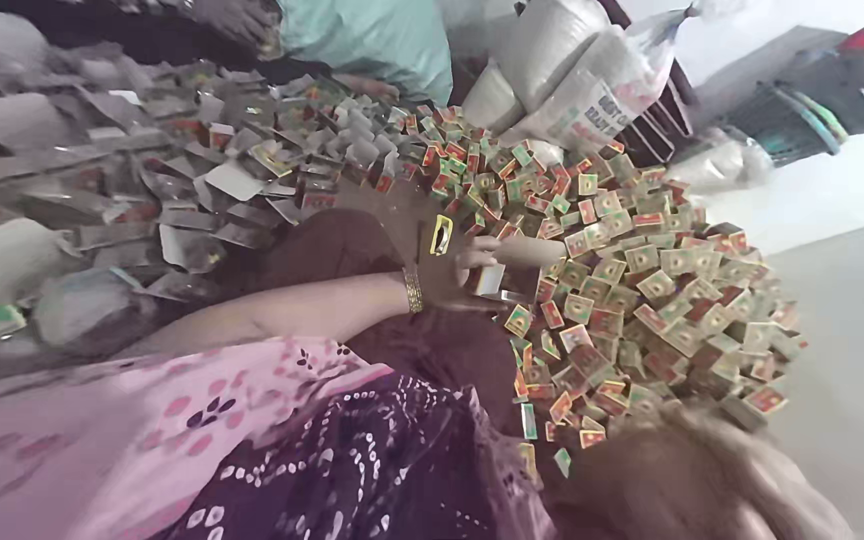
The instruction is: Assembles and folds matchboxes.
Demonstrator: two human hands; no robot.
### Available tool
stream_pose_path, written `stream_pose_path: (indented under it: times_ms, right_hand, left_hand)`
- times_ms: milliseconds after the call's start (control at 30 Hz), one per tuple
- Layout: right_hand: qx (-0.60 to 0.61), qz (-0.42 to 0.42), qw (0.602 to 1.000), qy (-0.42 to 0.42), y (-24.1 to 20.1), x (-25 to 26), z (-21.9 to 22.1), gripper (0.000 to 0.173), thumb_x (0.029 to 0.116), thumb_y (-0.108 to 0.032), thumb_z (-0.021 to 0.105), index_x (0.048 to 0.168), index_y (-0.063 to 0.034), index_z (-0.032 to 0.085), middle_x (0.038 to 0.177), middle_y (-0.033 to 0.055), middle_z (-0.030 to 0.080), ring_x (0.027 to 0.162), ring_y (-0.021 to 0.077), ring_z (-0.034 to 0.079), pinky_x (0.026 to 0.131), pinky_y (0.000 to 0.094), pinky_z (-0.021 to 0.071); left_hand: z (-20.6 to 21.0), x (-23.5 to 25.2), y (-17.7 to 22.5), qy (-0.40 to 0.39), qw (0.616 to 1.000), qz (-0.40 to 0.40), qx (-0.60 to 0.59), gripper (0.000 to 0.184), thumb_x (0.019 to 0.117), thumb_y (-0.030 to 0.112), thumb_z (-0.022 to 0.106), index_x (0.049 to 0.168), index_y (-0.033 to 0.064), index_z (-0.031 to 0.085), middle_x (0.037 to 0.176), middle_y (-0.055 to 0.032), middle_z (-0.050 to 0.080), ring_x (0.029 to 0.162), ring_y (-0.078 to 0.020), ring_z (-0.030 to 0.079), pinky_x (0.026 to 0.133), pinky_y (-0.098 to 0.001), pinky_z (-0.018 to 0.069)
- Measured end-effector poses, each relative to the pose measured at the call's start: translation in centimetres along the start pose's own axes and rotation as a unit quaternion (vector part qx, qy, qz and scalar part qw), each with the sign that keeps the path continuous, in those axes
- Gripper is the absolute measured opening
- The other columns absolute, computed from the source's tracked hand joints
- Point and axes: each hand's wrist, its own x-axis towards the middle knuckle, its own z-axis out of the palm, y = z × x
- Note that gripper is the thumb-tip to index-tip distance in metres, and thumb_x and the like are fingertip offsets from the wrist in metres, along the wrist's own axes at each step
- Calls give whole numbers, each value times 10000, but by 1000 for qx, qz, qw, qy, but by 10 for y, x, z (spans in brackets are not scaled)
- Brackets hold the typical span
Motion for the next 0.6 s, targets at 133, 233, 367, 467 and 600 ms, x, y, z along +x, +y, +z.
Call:
stream_pose_path:
  times_ms: [133,233,367,467,600]
  right_hand:
    - [-106,96,990,4,55,-10,83,210,961,-188,705,1104,-35,715,1031,197,735,930,246,727,812,332,593]
    - [118,205,972,15,88,-40,121,165,948,-203,719,1037,-68,749,1165,155,674,1031,169,681,852,281,601]
    - [198,230,953,18,87,-55,162,175,943,-416,707,899,-255,760,1413,104,537,1401,258,436,1156,445,399]
    - [106,197,975,0,85,-53,191,194,930,-434,714,851,-268,776,1458,203,529,1469,417,323,1204,603,234]
    - [112,207,972,13,95,-47,220,217,964,-424,672,844,-266,759,1490,198,495,1494,400,283,1209,595,227]
  left_hand:
    - [2,-10,-18,26,993,112,-4,520,832,313,839,1165,-16,612,1407,-213,533,1294,-196,547,1068,-315,471]
    - [1,-14,-33,19,990,139,23,501,824,264,845,1177,30,578,1399,-180,535,1239,-157,584,1000,-300,521]
    - [-6,-5,-45,-2,978,181,107,640,855,322,824,1299,52,450,1346,-221,547,1229,-239,603,1008,-346,528]
    - [-10,1,-52,-2,975,173,139,633,861,381,817,1266,37,473,1264,-212,604,1196,-239,629,990,-348,541]
    - [-21,17,-58,-39,986,111,120,570,865,330,808,1229,-25,550,1211,-262,642,1189,-290,644,992,-381,543]
